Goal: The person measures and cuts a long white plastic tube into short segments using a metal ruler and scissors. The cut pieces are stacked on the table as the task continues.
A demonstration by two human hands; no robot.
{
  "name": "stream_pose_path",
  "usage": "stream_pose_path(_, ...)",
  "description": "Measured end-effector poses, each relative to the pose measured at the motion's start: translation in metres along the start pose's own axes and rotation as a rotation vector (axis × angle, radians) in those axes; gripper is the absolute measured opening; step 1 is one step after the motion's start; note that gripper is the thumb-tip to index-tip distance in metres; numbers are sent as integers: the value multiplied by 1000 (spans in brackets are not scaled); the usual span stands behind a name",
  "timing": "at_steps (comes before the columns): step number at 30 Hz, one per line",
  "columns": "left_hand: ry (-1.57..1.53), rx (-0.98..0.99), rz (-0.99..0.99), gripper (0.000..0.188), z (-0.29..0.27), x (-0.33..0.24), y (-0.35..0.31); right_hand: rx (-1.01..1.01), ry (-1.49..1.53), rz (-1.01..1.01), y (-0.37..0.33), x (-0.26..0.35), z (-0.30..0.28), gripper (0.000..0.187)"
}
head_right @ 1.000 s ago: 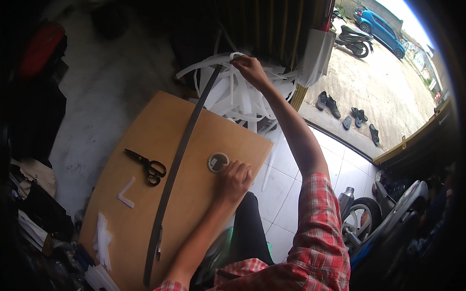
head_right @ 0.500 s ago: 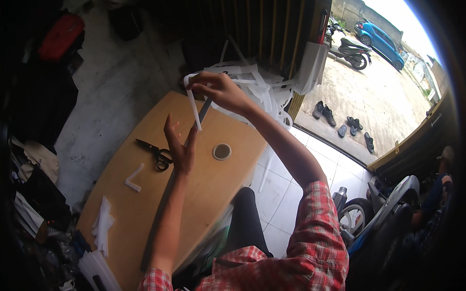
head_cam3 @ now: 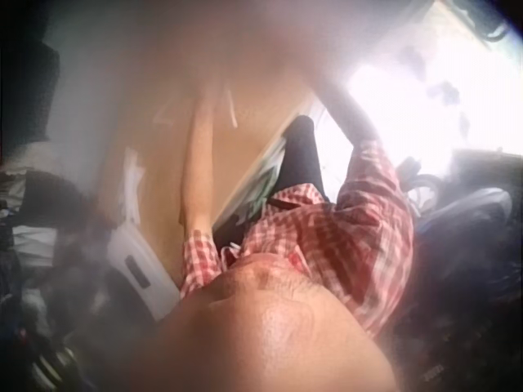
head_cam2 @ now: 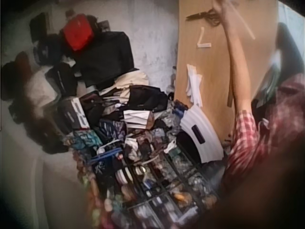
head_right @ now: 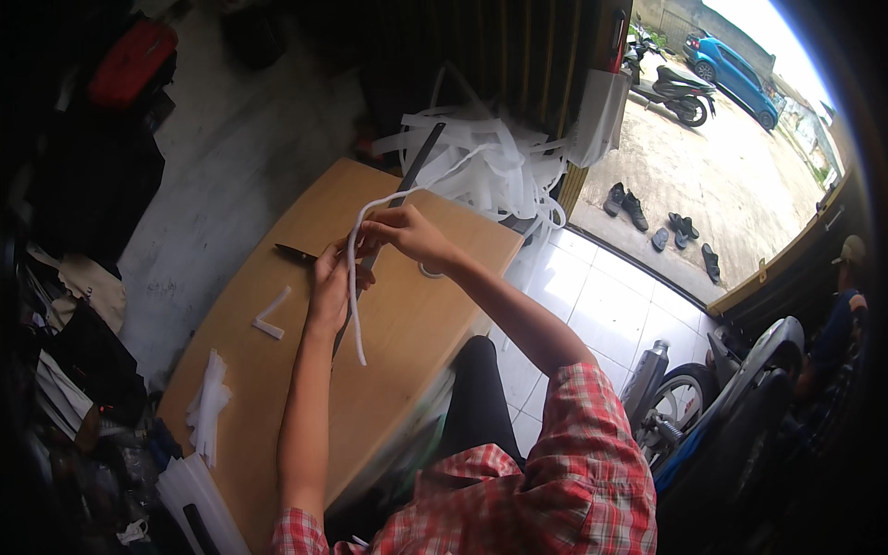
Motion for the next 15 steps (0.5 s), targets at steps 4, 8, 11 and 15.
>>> stream_pose_path(4,-186,-36,-296,35,10,-7,-15,-127,-20,90,-11,-12,3,35)
stream_pose_path(8,-80,19,-304,30,8,5,-29,-110,-78,191,-21,-25,5,39)
stream_pose_path(11,-38,25,-232,23,1,7,-44,-156,122,349,-25,-39,11,43)
stream_pose_path(15,53,50,-179,18,-10,-12,-70,-229,562,495,-23,-67,-14,47)
Point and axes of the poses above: each hand's wrist, its own y-axis towards the middle knuckle, its own z-axis out of the palm, x = y × z, the point moved 1 cm from there along y, towards the middle knuckle, and after that the axes turned 15 degrees about z, right-handed, at the moved point
